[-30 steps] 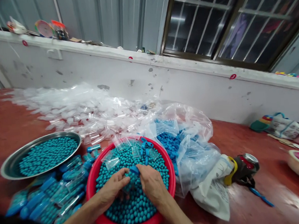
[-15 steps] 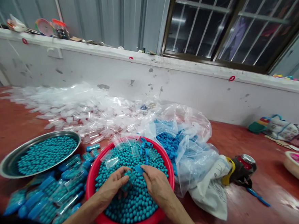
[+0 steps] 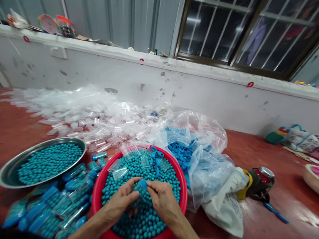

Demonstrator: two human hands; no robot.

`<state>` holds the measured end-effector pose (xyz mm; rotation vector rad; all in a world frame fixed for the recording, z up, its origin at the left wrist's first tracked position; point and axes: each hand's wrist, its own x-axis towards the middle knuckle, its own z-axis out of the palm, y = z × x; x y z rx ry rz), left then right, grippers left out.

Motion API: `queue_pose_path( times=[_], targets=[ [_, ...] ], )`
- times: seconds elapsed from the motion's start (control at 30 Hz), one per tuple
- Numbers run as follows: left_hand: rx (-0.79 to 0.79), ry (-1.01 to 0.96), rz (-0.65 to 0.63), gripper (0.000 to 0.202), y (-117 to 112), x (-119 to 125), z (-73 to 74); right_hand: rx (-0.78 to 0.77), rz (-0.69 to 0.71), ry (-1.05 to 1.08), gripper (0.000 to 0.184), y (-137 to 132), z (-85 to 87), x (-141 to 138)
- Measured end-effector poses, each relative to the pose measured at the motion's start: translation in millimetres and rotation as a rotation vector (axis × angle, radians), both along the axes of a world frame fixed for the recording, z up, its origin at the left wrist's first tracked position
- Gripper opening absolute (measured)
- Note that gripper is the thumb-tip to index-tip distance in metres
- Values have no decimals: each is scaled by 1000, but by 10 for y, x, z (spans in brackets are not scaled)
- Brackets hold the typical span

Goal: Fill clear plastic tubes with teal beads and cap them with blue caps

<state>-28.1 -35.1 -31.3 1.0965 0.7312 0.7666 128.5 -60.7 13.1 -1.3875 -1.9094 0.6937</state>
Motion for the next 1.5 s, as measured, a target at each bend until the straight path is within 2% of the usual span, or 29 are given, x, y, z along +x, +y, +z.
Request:
queue_pose_path(
  times=[0.1, 0.23, 0.4, 0.47, 0.53, 0.63, 0.73, 0.8, 0.9, 0.93, 1.0, 1.07, 1.1, 1.23, 1.37, 1.5],
  targets=[
    [3, 10, 20, 55, -1, 5, 2, 22, 61, -51, 26, 14, -6, 11],
    [-2, 60, 88, 43, -8, 7, 31, 52, 163, -112, 29, 46, -13, -2],
    [12, 116, 140, 35, -20, -1, 71, 42, 200, -92, 28, 73, 2, 13],
    [15, 117, 125, 36, -15, 1, 80, -20, 204, 7, 18, 101, -10, 59],
    [8, 98, 93, 39, -4, 3, 87, -154, 156, 198, 14, 147, -50, 107],
    [-5, 82, 37, 41, 14, 1, 95, -363, -5, 527, 34, 228, -143, 128],
    [26, 133, 24, 38, 14, 7, 104, -376, -110, 633, 51, 257, -205, 84],
    [63, 173, 34, 35, 0, 25, 110, -322, -101, 541, 50, 218, -191, 47],
    [121, 203, 84, 33, -29, 68, 114, -206, 28, 250, 45, 93, -108, -4],
    [151, 202, 114, 33, -37, 82, 116, -173, 74, 146, 51, 47, -80, -25],
    [212, 177, 176, 36, -50, 102, 126, -131, 127, -28, 77, -33, -48, -78],
    [240, 115, 197, 39, -60, 117, 145, -114, 121, -145, 102, -85, -56, -143],
    [235, 83, 187, 40, -66, 125, 157, -103, 102, -191, 106, -101, -71, -177],
    [187, 16, 129, 33, -102, 169, 199, 3, -8, -335, 100, -144, -142, -278],
    [169, 33, 215, 29, -156, 220, 191, 80, -24, -425, 98, -199, -147, -293],
    [142, 76, 280, 29, -186, 253, 139, 95, -4, -488, 91, -238, -156, -272]
  ],
)
